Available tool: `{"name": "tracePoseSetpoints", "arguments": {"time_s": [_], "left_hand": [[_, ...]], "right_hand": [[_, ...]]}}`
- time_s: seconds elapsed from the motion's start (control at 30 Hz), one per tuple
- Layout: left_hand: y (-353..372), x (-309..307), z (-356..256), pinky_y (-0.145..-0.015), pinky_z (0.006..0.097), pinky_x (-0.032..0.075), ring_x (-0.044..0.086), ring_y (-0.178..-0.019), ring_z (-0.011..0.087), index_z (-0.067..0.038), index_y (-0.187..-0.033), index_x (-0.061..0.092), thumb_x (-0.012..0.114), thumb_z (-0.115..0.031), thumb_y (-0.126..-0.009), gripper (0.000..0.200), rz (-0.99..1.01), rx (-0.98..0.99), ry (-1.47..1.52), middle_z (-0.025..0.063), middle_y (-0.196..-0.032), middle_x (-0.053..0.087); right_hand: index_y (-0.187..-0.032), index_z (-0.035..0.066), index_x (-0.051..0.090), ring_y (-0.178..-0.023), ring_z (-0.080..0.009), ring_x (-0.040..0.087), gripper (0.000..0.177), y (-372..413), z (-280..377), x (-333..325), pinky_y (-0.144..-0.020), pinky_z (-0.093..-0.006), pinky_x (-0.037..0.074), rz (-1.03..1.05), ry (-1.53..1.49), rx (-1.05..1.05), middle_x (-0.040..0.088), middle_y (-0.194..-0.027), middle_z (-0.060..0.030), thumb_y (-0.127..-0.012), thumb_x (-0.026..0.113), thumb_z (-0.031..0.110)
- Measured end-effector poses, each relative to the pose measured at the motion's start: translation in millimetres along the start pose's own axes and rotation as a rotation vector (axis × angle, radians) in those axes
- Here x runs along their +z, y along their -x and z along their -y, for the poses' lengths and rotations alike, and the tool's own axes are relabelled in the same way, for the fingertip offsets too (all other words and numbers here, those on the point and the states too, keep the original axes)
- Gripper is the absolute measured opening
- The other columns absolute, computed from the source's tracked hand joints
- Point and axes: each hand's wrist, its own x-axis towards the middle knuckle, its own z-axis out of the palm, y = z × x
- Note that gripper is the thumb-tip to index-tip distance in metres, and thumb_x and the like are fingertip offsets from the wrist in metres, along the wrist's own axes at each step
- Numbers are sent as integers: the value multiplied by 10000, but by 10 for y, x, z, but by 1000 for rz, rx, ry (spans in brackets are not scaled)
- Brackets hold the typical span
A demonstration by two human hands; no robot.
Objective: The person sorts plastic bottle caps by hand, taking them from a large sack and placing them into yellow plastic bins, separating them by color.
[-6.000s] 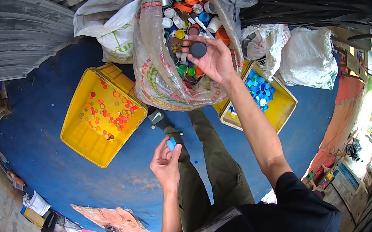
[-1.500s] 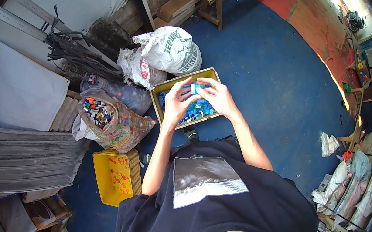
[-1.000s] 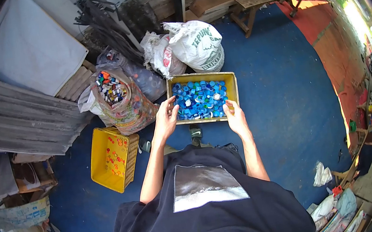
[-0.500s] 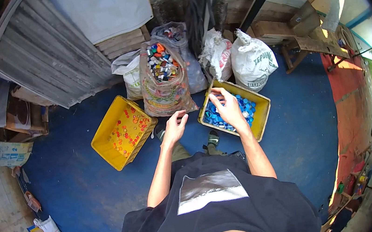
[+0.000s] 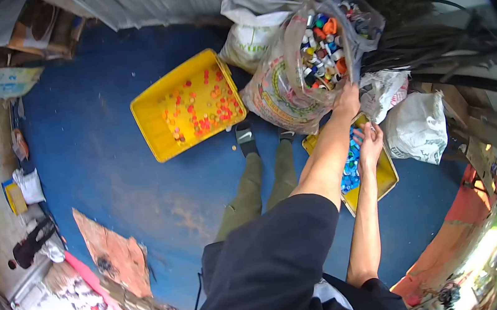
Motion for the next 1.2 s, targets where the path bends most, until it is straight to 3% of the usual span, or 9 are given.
{"name": "tracePoseSetpoints", "arguments": {"time_s": [0.13, 0.2, 0.23, 0.3, 0.4, 0.53, 0.73, 0.9, 1.2], "left_hand": [[-1021, -108, 310, -1009, 486, 585, 689, -1203, 419, -15, -1193, 711, 606, -12, -931, 282, 37, -64, -82, 267, -1287, 671], [-1379, -322, 602, -991, 492, 590, 703, -1178, 405, 4, -1170, 739, 629, -32, -926, 270, 109, 140, -246, 289, -1254, 694], [-1405, -656, 575, -967, 530, 574, 713, -1090, 443, 18, -1054, 741, 658, -89, -906, 201, 139, 215, -269, 283, -1101, 736], [-1672, -642, 945, -977, 527, 568, 707, -1095, 448, 21, -1054, 740, 639, -83, -930, 191, 45, 157, -326, 291, -1111, 732], [-1545, -793, 1098, -990, 521, 558, 689, -1144, 437, -8, -1150, 715, 615, -45, -943, 233, 177, 82, -412, 281, -1163, 714], [-1291, -961, 1179, -987, 518, 547, 671, -1175, 430, -48, -1238, 684, 575, 20, -948, 318, 351, 77, -621, 258, -1204, 691], [-1122, -1139, 1415, -962, 516, 543, 672, -1155, 421, -24, -1184, 703, 576, 31, -966, 258, 366, 137, -648, 239, -1160, 701], [-1120, -1153, 1457, -950, 515, 538, 674, -1143, 413, 6, -1157, 713, 600, 3, -974, 214, 329, 184, -627, 233, -1111, 717], [-1310, -1080, 1523, -939, 473, 557, 702, -1095, 386, 8, -1173, 726, 587, 106, -885, 335, 336, 36, -561, 240, -1090, 734]], "right_hand": [[-1481, -39, 441, -1017, -248, 738, 519, -813, -229, 464, -853, -342, 587, 54, -1, -65, 719, -1233, -200, -1112, 599, 291], [-1411, -46, 525, -1024, -235, 735, 421, -1192, -236, 757, -874, -350, 586, 133, 51, -135, 729, -1217, -194, -1117, 583, 250], [-1365, -48, 575, -1030, -221, 733, 372, -1328, -305, 840, -885, -355, 585, 176, 81, -171, 733, -1210, -188, -1120, 573, 231], [-1272, -60, 637, -1012, -291, 747, 268, -1595, -389, 1074, -895, -392, 585, 236, 223, -349, 734, -1164, -219, -1080, 572, 115], [-1221, -58, 676, -1036, -374, 727, 240, -1900, -389, 1265, -922, -419, 561, 340, 743, -762, 729, -1122, -227, -1023, 570, 30], [-1095, -37, 691, -1004, -469, 675, 167, -2019, -524, 1320, -867, -540, 532, 404, 1033, -672, 697, -1051, -246, -962, 601, 7], [-1106, -17, 721, -998, -449, 688, 172, -1945, -478, 1188, -855, -528, 543, 517, 1074, -561, 705, -1057, -216, -969, 633, 41], [-1134, -10, 737, -989, -438, 697, 199, -2005, -474, 1319, -864, -516, 549, 640, 992, -653, 717, -1078, -207, -967, 656, 61], [-1028, -22, 716, -917, -416, 734, 135, -2165, -551, 1701, -819, -513, 590, 636, 981, -680, 735, -966, -209, -910, 706, 42]]}}
